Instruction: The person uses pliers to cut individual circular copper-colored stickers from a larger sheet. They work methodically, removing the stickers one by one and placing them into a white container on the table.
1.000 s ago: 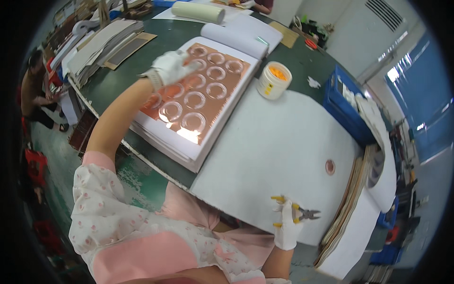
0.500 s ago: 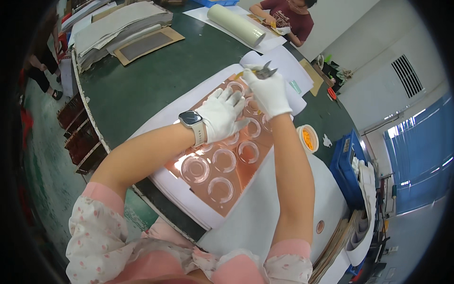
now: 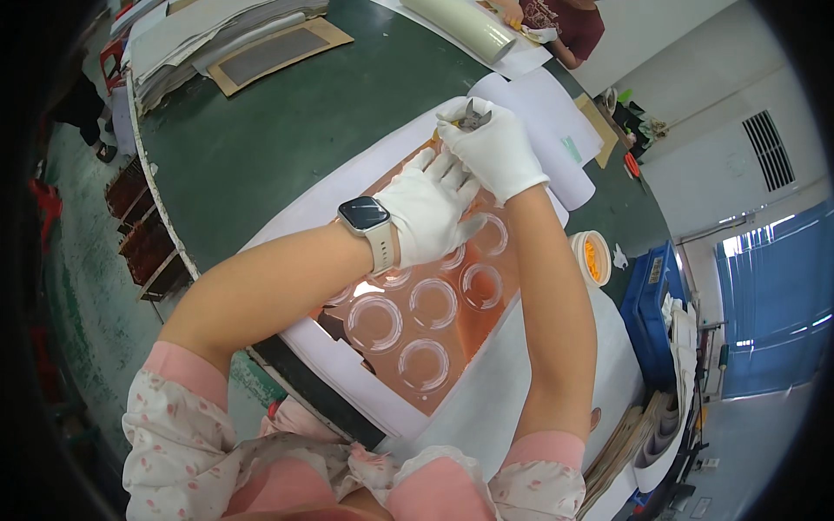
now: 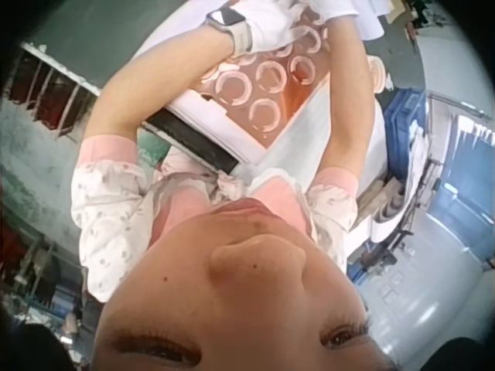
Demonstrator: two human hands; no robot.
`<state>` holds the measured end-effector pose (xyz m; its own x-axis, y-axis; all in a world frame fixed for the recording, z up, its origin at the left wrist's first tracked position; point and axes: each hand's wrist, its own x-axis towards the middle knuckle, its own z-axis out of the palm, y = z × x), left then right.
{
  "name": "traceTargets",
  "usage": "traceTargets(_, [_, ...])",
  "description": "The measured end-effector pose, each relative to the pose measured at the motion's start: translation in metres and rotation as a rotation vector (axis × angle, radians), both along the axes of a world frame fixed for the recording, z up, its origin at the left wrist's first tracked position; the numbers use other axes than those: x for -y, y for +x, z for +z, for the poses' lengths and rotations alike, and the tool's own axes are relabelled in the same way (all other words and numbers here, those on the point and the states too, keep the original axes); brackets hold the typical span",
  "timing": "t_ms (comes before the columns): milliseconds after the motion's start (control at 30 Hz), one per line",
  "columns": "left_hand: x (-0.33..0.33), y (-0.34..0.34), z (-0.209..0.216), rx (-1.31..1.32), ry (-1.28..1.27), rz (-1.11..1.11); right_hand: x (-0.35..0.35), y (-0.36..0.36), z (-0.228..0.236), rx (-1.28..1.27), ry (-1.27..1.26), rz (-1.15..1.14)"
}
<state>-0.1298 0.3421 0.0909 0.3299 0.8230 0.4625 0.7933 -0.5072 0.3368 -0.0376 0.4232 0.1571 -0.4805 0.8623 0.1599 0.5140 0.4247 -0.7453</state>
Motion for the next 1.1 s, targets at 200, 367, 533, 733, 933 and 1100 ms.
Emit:
traceTargets(200, [-0.002, 0.004, -0.008, 0.014, 0.084, 0.037, -0.004, 0.0, -0.008, -0.031, -0.003, -0.052])
traceTargets(367, [0.001, 0.002, -0.005, 0.009, 0.025, 0.02, -0.005, -0.003, -0.008, -0.016, 0.022, -0.101])
traceTargets(533, [0.0, 0.003, -0.009, 0.027, 0.012, 0.021, -0.009, -0.004, -0.011, -0.017, 0.051, -0.12])
traceTargets(733, [0.001, 0.002, -0.004, 0.013, -0.031, 0.015, -0.031, 0.004, -0.023, 0.017, 0.148, -0.129])
traceTargets(933, [0.002, 0.002, -0.001, -0.006, -0.055, 0.026, -0.034, 0.002, -0.021, 0.048, 0.15, -0.19])
traceTargets(1100, [0.002, 0.0, -0.001, -0.002, -0.058, 0.02, -0.043, 0.002, -0.029, 0.027, 0.215, -0.183])
